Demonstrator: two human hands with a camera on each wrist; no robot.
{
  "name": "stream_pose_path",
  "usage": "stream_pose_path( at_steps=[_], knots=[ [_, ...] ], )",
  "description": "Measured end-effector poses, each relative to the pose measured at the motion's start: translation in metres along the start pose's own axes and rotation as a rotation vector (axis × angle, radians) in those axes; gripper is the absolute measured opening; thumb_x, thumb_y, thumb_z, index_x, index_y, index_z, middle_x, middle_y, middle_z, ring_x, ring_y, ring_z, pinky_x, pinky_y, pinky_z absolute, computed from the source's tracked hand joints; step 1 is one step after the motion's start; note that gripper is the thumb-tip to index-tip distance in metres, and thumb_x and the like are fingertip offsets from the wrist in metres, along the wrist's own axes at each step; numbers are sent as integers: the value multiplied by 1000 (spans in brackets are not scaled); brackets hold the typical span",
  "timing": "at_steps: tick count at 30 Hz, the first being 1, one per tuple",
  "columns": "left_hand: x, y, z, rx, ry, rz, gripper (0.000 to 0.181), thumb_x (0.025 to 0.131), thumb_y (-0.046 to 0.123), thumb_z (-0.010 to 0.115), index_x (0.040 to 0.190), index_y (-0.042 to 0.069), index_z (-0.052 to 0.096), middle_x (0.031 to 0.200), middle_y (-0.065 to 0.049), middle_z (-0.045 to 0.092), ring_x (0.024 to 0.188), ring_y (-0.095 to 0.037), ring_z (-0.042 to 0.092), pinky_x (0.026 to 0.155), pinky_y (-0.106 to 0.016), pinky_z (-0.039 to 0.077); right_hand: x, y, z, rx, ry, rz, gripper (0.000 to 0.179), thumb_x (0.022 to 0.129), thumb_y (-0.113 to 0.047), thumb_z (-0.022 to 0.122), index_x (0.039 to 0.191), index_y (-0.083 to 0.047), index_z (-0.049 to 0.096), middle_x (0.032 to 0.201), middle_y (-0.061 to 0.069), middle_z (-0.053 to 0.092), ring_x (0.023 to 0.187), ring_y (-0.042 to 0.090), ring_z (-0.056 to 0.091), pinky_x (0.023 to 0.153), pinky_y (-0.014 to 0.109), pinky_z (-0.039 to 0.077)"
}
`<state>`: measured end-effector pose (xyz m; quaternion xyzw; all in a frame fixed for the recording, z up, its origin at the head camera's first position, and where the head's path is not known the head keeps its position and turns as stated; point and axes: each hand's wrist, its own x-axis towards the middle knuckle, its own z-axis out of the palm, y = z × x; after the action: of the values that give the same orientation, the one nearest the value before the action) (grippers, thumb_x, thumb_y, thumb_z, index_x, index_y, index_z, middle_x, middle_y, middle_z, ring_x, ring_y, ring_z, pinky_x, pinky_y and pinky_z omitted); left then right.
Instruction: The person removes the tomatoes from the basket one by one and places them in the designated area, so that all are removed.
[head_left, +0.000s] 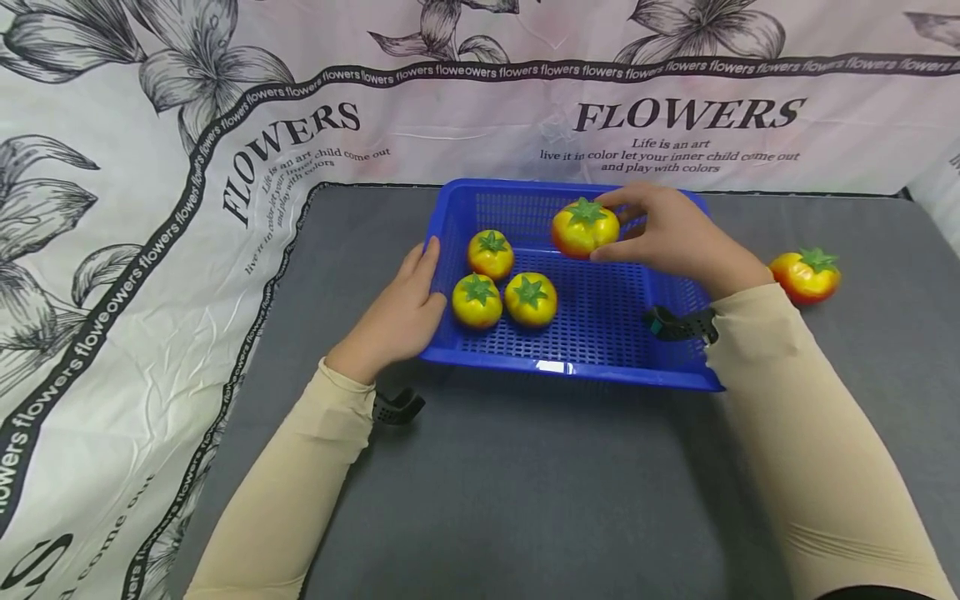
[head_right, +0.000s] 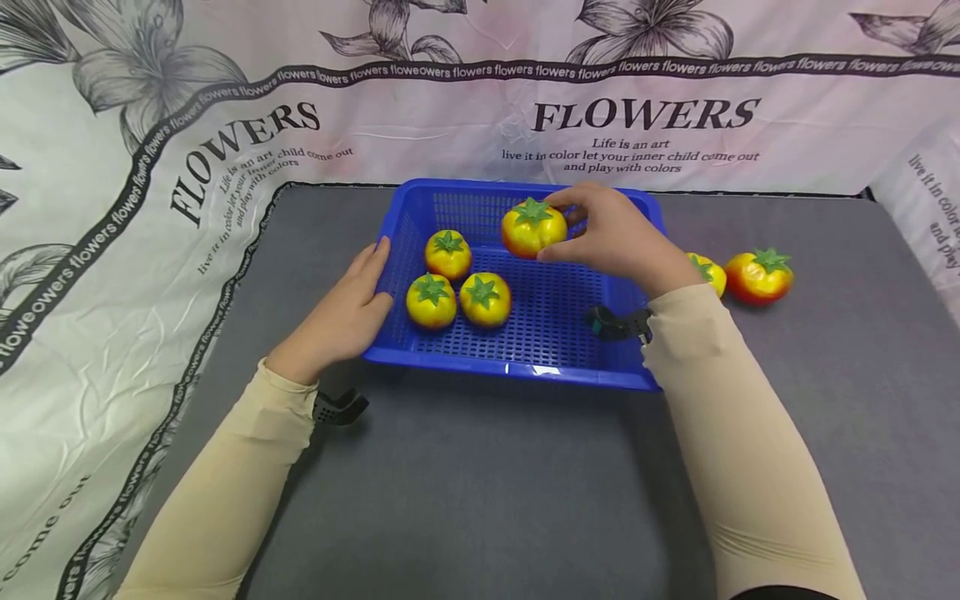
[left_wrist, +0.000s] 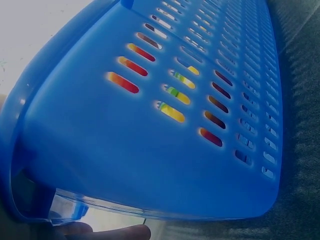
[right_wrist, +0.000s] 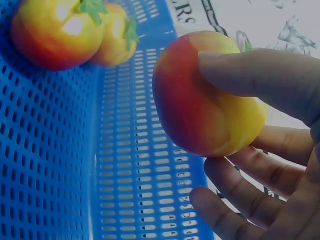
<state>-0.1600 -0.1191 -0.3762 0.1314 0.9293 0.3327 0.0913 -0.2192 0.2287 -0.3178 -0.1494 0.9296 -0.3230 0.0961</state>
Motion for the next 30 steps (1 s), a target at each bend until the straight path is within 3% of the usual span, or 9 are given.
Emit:
stream_pose_path(
  at_steps=[4, 9, 16, 20, 30],
  knots=[
    [-2, -2, -3, -3, 7, -10, 73, 106, 22, 39, 170, 13, 4, 177, -9, 2, 161, -30, 16, 129, -49, 18, -2, -2, -1, 0, 7, -14, 73, 86, -30, 88, 147, -4, 59, 138, 16, 58, 118, 37, 62, 92, 42, 56],
    [-3, -4, -3, -10, 13, -21, 73, 106, 23, 38, 170, 15, 4, 177, -7, 1, 161, -29, 15, 129, -49, 18, -8, 0, -5, -1, 29, -12, 72, 86, -30, 88, 146, -3, 59, 135, 16, 58, 117, 39, 63, 82, 20, 53],
    [2, -2, 0, 8, -14, -11, 73, 107, 24, 38, 170, 15, 2, 177, -10, 1, 161, -30, 15, 129, -49, 19, -23, 11, -13, -37, 62, 17, 77, 86, -35, 88, 149, -3, 57, 141, 19, 58, 120, 44, 61, 85, 28, 51],
    [3, -1, -1, 18, -10, -19, 73, 107, 23, 39, 170, 15, 3, 177, -10, 2, 160, -31, 17, 128, -49, 19, -31, 15, -19, -24, 77, 26, 78, 87, -36, 88, 150, -4, 56, 140, 19, 58, 120, 43, 61, 77, 13, 45],
    [2, 0, -1, 4, -16, -14, 73, 107, 23, 38, 170, 14, 2, 177, -11, 1, 160, -32, 17, 128, -50, 19, -46, 19, -25, -9, 117, 53, 73, 88, -34, 87, 148, -2, 59, 137, 20, 59, 114, 44, 63, 73, 7, 43]
  ],
)
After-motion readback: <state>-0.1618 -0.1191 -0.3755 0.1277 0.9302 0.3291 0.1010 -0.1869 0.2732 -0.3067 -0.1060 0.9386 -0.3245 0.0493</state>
